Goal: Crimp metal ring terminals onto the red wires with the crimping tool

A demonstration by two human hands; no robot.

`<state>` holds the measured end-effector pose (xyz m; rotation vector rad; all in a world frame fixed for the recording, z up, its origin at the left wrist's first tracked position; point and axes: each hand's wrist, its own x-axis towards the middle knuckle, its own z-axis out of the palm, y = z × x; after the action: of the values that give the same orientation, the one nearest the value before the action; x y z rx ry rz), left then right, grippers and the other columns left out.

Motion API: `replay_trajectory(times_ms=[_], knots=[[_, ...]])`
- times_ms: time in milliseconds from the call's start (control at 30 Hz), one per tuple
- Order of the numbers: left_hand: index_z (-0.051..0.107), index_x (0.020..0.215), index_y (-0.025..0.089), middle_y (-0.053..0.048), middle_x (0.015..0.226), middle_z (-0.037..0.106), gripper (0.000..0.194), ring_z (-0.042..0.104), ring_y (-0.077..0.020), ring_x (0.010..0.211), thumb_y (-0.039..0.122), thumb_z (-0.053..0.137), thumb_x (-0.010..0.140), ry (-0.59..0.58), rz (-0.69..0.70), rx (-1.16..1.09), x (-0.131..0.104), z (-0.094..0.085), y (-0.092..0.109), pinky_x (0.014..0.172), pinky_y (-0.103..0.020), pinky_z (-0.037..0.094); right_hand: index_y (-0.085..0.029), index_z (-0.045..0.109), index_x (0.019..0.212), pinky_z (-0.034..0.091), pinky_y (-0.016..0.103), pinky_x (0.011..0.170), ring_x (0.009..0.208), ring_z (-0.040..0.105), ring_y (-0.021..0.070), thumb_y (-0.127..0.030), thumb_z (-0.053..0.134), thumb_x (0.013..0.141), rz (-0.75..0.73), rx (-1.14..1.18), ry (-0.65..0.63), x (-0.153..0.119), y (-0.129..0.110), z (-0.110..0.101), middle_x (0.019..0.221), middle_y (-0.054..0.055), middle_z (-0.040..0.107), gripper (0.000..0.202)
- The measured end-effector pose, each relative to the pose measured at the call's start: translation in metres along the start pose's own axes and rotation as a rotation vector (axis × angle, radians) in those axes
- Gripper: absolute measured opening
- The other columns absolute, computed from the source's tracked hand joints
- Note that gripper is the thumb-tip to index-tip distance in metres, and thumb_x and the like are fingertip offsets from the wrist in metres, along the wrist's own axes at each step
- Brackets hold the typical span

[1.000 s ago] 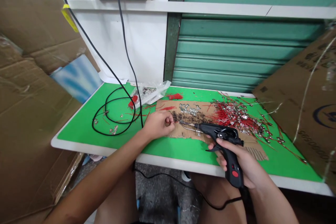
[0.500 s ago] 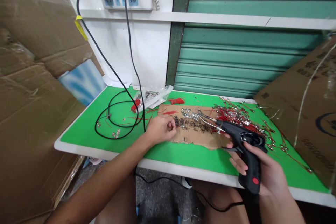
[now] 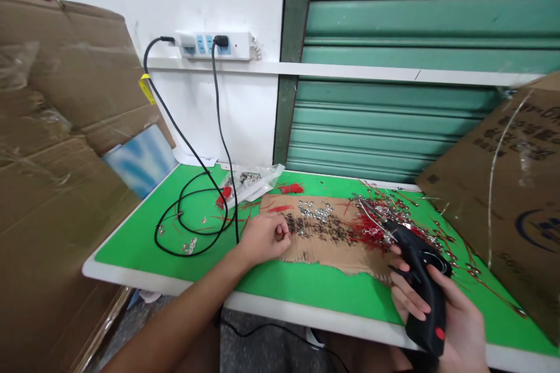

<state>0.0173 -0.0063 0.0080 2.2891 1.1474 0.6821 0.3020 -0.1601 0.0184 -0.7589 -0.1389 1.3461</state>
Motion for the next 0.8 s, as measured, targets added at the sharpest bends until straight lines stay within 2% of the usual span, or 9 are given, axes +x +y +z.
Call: replay_trajectory(times_ms=[300, 667, 800], knots=[[0.068, 0.077, 0.019, -0.001, 0.075, 0.07, 0.002, 0.064, -0.0167, 0.074, 0.019, 0.066, 0.075, 0.011, 0.026, 0.031, -0.0014, 0.0007, -0.0038, 0.068, -0.027, 0.044, -0.009, 0.067, 0.115, 0.047, 0.015, 0.034, 0.042, 0.041, 0.0034, -0.02, 0.079, 0.075, -0.028, 0.026, -0.114, -0.0022, 0.0004, 0.0048, 0.08, 0.002, 0.06, 0.043], [0.069, 0.075, 0.019, -0.001, 0.074, 0.071, 0.002, 0.065, -0.0185, 0.076, 0.021, 0.069, 0.076, 0.049, 0.019, 0.062, -0.0033, 0.0006, -0.0016, 0.07, -0.028, 0.046, -0.016, 0.068, 0.112, 0.048, 0.015, 0.036, 0.045, 0.039, 0.0057, -0.026, 0.074, 0.083, -0.02, -0.062, -0.225, 0.0001, -0.0016, 0.004, 0.084, 0.002, 0.06, 0.031], [0.07, 0.076, 0.019, -0.001, 0.075, 0.071, 0.002, 0.065, -0.0177, 0.074, 0.021, 0.069, 0.076, 0.046, 0.023, 0.047, -0.0043, 0.0002, -0.0033, 0.068, -0.027, 0.045, -0.016, 0.067, 0.112, 0.048, 0.015, 0.036, 0.045, 0.04, 0.0058, -0.025, 0.074, 0.082, -0.03, -0.032, -0.233, -0.0015, -0.0013, 0.0029, 0.083, 0.002, 0.059, 0.032]])
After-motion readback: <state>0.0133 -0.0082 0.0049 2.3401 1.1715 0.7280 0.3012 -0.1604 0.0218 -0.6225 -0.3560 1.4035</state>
